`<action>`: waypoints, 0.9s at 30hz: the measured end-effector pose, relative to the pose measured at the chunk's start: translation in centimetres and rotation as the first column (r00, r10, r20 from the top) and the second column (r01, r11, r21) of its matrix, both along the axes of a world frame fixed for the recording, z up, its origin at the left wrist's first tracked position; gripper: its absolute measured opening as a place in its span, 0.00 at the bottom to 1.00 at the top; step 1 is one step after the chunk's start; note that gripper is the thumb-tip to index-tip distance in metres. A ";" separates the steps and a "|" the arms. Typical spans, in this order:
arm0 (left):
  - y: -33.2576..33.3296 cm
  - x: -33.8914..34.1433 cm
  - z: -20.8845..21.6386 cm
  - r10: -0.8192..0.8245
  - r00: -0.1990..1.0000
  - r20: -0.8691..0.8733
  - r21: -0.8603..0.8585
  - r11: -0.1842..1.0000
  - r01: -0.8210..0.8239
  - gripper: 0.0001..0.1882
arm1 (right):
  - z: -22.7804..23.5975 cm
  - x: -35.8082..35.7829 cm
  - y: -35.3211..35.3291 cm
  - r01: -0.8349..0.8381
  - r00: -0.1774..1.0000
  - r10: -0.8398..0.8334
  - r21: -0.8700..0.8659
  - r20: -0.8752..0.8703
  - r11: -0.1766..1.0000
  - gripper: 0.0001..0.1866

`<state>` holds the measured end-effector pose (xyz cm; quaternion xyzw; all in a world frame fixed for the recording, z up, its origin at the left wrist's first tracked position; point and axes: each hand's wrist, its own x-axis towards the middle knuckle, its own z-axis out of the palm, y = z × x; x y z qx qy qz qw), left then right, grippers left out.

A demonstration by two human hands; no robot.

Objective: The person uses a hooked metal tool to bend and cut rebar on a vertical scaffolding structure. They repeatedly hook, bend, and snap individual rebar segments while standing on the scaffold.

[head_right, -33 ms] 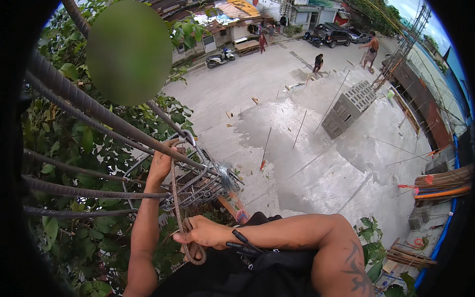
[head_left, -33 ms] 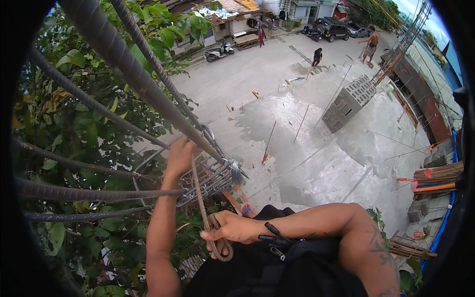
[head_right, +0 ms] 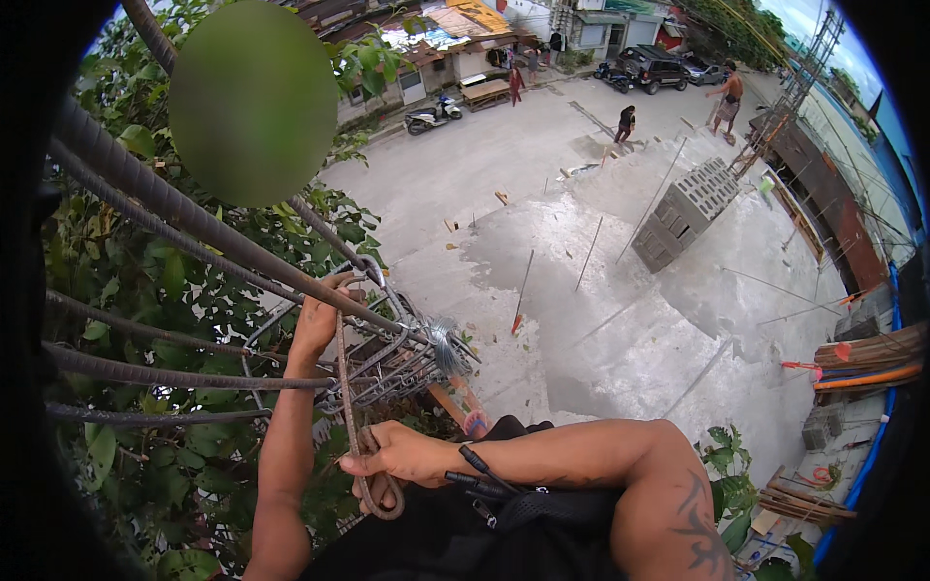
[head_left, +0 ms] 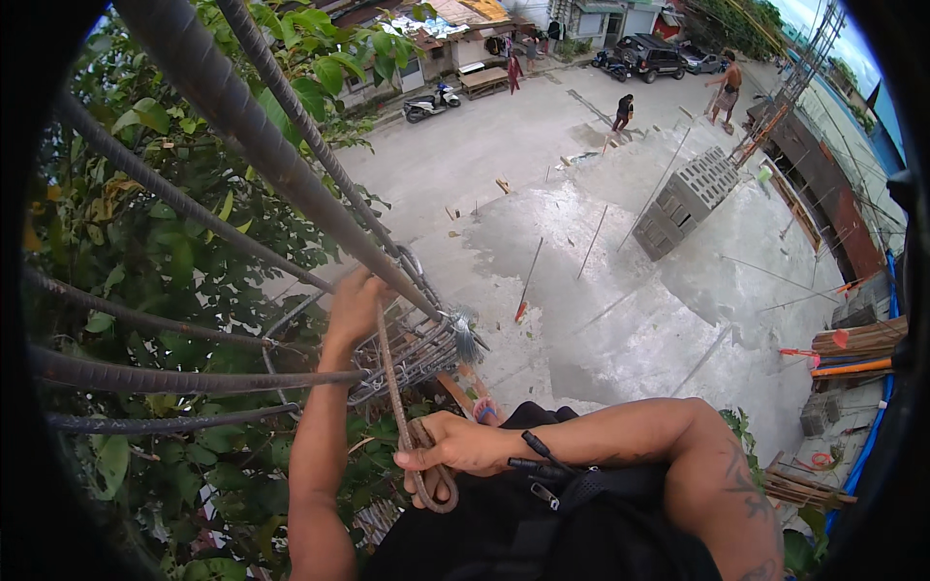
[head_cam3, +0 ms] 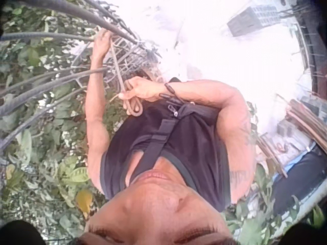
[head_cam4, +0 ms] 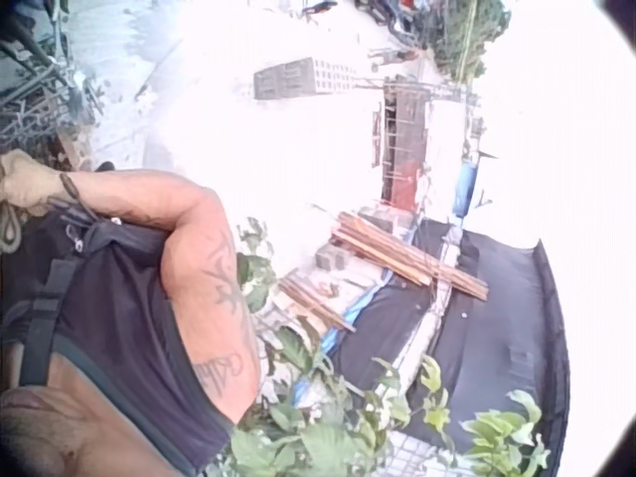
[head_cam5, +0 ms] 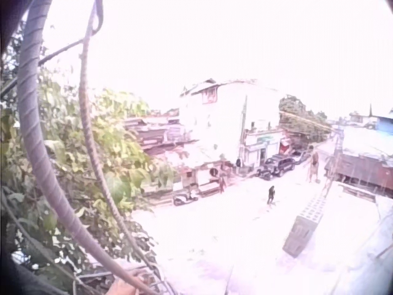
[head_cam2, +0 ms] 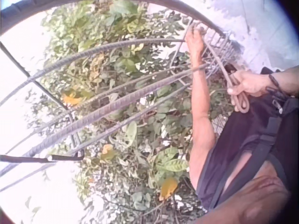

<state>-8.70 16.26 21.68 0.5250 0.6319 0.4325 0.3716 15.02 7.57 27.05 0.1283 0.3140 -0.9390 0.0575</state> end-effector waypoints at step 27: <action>1.1 1.5 -2.2 -0.120 0.917 0.381 0.132 0.988 0.075 0.25 | -0.8 -0.9 0.2 -0.059 0.976 0.159 -0.523 0.148 0.851 0.13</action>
